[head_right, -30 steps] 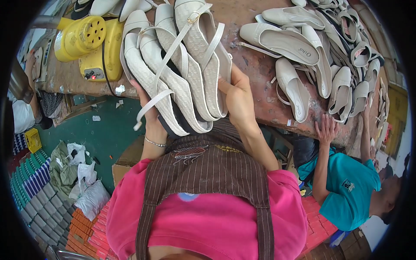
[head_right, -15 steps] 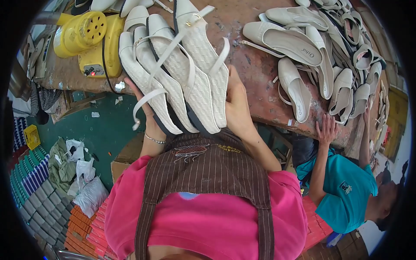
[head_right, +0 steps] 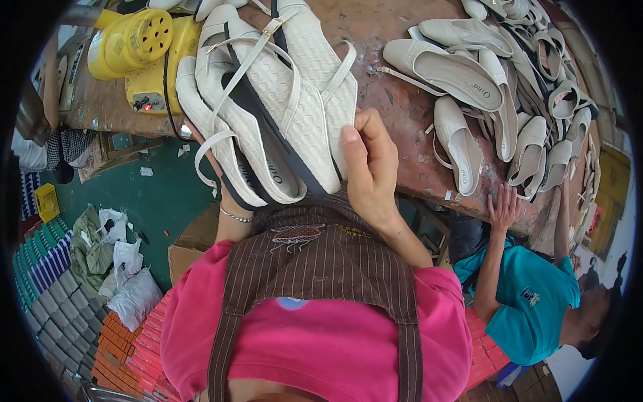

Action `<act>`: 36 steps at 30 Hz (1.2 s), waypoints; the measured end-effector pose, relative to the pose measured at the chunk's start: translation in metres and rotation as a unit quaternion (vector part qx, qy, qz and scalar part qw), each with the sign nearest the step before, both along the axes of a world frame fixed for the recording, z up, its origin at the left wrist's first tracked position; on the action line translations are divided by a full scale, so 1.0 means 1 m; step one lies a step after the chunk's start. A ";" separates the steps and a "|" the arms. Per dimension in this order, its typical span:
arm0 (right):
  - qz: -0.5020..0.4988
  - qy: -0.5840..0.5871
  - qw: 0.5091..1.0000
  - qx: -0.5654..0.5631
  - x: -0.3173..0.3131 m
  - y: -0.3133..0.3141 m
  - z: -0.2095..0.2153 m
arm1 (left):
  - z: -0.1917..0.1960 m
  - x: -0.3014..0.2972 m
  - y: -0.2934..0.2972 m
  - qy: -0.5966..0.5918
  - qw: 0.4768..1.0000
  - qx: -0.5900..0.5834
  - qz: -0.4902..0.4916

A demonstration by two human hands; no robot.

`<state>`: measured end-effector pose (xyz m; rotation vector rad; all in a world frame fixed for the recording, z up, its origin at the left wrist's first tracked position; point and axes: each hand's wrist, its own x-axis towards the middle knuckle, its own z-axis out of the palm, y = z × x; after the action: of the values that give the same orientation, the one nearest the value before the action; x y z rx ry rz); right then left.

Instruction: Assembling shoes by inserting insoles and using a fixed heat gun for finishing and shaping.

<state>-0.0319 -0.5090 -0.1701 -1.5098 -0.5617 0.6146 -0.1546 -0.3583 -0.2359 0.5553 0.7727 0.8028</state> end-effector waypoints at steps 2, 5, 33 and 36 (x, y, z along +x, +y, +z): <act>-0.019 -0.067 0.997 -0.039 0.000 -0.001 -0.003 | 0.000 0.003 0.004 -0.095 0.988 -0.117 0.010; -0.022 -0.314 0.948 -0.036 0.003 0.000 -0.010 | -0.008 0.003 0.002 -0.150 0.977 -0.148 0.001; 0.081 0.115 0.985 0.095 0.006 0.024 -0.017 | 0.051 -0.021 0.005 -0.309 0.947 -0.085 0.025; 0.066 0.126 0.984 0.103 0.002 0.026 -0.021 | 0.060 -0.017 0.005 0.009 0.998 -0.028 0.064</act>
<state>-0.0297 -0.4828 -0.1906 -1.1862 -0.5142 0.8114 -0.1714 -0.3532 -0.1762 0.4667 0.8505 0.8915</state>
